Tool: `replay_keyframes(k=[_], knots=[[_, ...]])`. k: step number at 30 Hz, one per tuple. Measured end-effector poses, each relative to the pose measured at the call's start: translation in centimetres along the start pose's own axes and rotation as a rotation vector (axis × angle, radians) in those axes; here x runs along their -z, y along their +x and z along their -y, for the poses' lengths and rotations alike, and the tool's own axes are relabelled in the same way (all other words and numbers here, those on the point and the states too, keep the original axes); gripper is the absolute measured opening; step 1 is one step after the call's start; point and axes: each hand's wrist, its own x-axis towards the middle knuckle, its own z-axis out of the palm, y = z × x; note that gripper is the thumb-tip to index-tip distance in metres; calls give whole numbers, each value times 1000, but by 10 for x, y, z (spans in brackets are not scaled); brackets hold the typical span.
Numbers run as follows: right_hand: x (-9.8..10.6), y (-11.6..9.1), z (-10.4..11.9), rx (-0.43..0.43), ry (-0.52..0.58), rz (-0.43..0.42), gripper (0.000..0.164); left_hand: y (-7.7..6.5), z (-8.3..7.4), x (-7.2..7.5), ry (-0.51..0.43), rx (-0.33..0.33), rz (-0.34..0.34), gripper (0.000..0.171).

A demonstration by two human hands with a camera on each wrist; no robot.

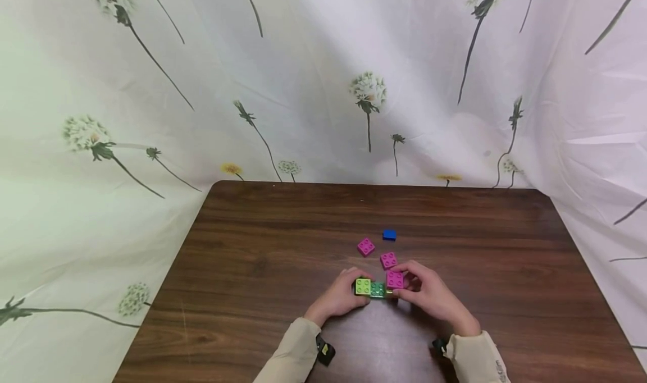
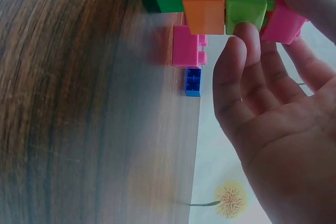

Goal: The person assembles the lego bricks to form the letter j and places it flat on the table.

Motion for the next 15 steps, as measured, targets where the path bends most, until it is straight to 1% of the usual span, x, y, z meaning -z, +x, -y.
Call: replay_keyframes(k=[7,15], knots=[[1,-1,-1,31,20,3,36,2,1,-1,2,7,3,40],[0,-2,-1,46,3,-17,36,2,2,-1,12,12,2,40]])
